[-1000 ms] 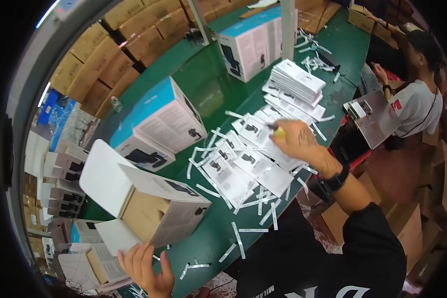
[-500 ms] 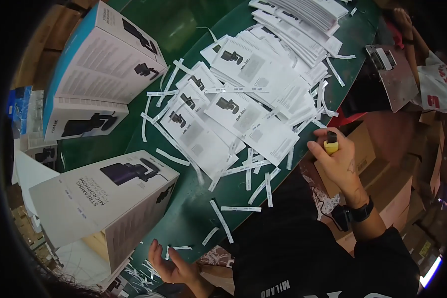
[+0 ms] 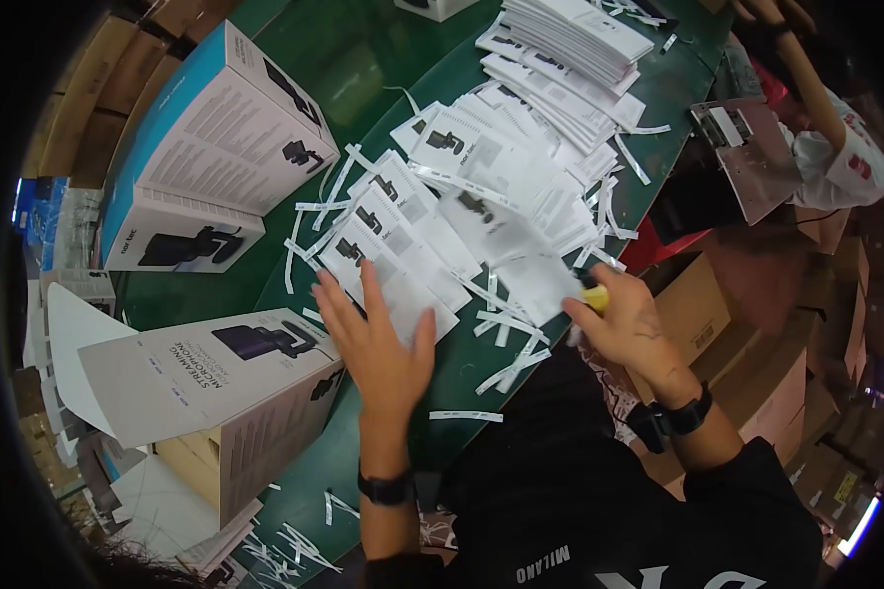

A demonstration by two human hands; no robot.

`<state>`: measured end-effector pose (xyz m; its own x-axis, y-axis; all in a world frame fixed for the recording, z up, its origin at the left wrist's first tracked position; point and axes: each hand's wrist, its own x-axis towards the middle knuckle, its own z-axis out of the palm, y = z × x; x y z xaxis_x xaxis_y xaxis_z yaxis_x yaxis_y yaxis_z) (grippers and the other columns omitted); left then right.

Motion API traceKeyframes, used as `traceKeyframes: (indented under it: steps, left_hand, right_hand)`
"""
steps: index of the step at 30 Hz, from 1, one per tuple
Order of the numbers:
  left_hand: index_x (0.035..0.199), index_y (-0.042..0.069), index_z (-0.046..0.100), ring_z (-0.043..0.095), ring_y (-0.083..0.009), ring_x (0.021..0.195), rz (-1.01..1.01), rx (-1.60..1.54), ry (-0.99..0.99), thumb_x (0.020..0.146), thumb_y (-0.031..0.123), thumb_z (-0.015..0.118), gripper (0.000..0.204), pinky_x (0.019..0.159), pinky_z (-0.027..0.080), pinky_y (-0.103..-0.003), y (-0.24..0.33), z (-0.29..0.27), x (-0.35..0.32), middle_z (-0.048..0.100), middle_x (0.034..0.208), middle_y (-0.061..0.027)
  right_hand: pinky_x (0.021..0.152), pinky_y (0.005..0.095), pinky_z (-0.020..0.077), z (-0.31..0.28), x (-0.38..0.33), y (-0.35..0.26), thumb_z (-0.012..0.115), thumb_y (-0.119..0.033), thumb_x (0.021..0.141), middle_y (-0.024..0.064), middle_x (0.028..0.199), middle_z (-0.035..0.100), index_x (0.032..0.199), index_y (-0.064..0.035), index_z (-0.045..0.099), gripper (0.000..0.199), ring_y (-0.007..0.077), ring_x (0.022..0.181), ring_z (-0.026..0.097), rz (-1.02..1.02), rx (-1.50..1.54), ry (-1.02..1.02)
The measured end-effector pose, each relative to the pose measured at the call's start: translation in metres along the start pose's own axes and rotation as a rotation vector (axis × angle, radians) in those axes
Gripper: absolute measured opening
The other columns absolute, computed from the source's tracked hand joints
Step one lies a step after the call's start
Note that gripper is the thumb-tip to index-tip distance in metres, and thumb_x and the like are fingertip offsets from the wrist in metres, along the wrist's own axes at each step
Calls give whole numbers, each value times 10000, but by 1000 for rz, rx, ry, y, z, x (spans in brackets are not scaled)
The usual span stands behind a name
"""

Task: The person packages microphones by placing a manual into a box, cutting a label with a utility knife, and applying it to the box. They then slide a blue sleeve over the box and place the completed package on a stack.

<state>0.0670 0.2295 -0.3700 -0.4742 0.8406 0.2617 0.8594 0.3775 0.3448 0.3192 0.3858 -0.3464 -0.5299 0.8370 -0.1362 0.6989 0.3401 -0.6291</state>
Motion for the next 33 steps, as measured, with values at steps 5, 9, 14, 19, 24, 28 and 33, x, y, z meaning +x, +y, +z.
traceKeyframes:
  steps: [5,9,14,19,24,28,33]
  left_hand:
    - [1502,26,459,311,-576,1421,27,17,-104,876,368,735,764,1115,344,-639,19,14,1,301,1578,-349]
    - [1465,22,496,360,-560,1391,79,-139,-105,866,385,743,742,1101,361,-620,39,17,-25,320,1574,-337]
    - [1392,35,570,454,-498,1310,73,-201,2,852,399,756,678,1044,409,-581,47,10,-52,375,1553,-309]
    - [1360,65,610,509,-438,1222,99,-168,-27,827,397,775,649,980,439,-542,67,4,-82,439,1520,-279]
    - [1299,77,648,546,-401,1140,116,-117,-150,794,253,807,558,933,461,-492,44,-16,-147,558,1414,-206]
    - [1247,61,668,560,-382,1103,120,-257,-271,806,141,789,465,925,471,-482,13,-43,-201,611,1326,-174]
    - [1326,42,626,532,-415,1252,68,-76,-11,845,217,767,531,1027,438,-522,21,-57,-172,556,1430,-200]
  right_hand:
    - [591,239,434,-73,-36,64,702,-23,822,-34,801,536,937,-86,530,216,51,702,531,118,370,115]
    - [612,210,419,-133,-40,67,688,-29,814,-42,825,538,938,-82,521,215,41,706,519,111,314,204]
    - [613,210,403,-154,-38,29,685,-50,824,-49,839,542,933,-79,533,189,40,707,519,32,668,344]
    - [630,234,442,-103,-31,9,653,-91,891,-34,871,604,1034,-20,656,160,48,725,560,33,271,201]
    - [628,223,420,-169,-80,39,652,-74,905,-63,854,605,1048,-9,704,165,37,714,525,88,-355,39]
    - [590,227,400,-165,-95,16,643,-50,915,-34,753,607,1007,-1,720,129,45,662,505,29,-57,324]
    - [584,277,463,-89,-67,11,642,-70,925,51,688,606,1018,-7,723,138,86,666,587,-117,293,162]
